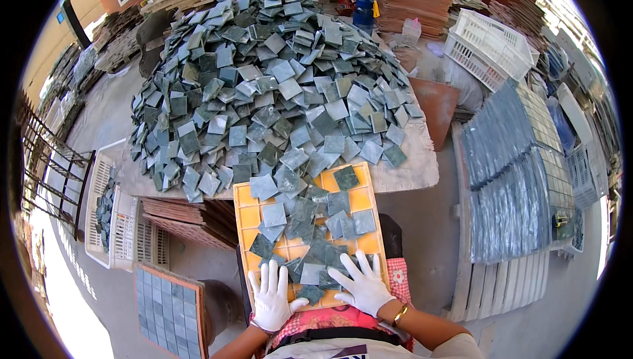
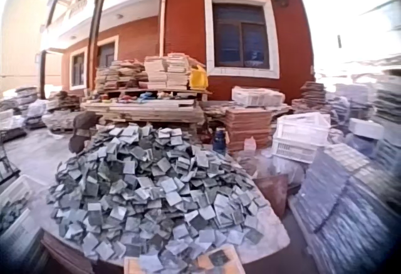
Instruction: The person puts on white gloves and arranges small square tiles onto a gridded board. They handle the tiles one by one, placing them into the grid cells to form a complete tiled panel.
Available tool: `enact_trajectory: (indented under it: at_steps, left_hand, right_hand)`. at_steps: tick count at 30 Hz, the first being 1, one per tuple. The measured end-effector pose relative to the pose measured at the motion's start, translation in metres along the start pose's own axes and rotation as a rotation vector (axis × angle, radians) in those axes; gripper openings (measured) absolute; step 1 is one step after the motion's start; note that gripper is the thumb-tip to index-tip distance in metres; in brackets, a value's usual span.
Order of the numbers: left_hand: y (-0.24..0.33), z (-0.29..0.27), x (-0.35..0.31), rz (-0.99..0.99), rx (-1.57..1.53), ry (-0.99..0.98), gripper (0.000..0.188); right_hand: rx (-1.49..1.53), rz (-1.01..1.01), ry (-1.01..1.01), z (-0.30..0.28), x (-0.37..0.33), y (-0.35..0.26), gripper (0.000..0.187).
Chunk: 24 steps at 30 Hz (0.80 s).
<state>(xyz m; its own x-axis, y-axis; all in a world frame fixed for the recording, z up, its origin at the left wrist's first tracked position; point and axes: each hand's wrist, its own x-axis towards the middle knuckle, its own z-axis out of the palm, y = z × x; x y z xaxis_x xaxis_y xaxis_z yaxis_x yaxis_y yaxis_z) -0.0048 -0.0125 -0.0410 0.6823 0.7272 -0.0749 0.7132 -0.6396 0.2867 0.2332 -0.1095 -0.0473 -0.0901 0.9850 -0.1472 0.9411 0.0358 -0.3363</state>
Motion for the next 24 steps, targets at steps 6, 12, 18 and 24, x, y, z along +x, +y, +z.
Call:
enact_trajectory:
  at_steps: [6, 12, 18, 24]
  left_hand:
    - [-0.008, -0.011, 0.057, -0.048, 0.177, 0.180, 0.087]
    - [-0.027, -0.017, 0.061, -0.047, -0.058, 0.263, 0.073]
    - [0.018, -0.032, -0.002, -0.030, -0.120, 0.213, 0.048]
    - [0.043, 0.002, 0.007, 0.038, -0.040, 0.097, 0.054]
  right_hand:
    - [-0.085, -0.097, 0.265, -0.030, 0.091, 0.019, 0.066]
    - [0.044, -0.008, 0.420, -0.067, 0.131, 0.026, 0.059]
    - [0.258, -0.036, 0.297, -0.032, 0.054, 0.018, 0.050]
    - [0.106, 0.149, 0.339, -0.032, 0.069, -0.016, 0.068]
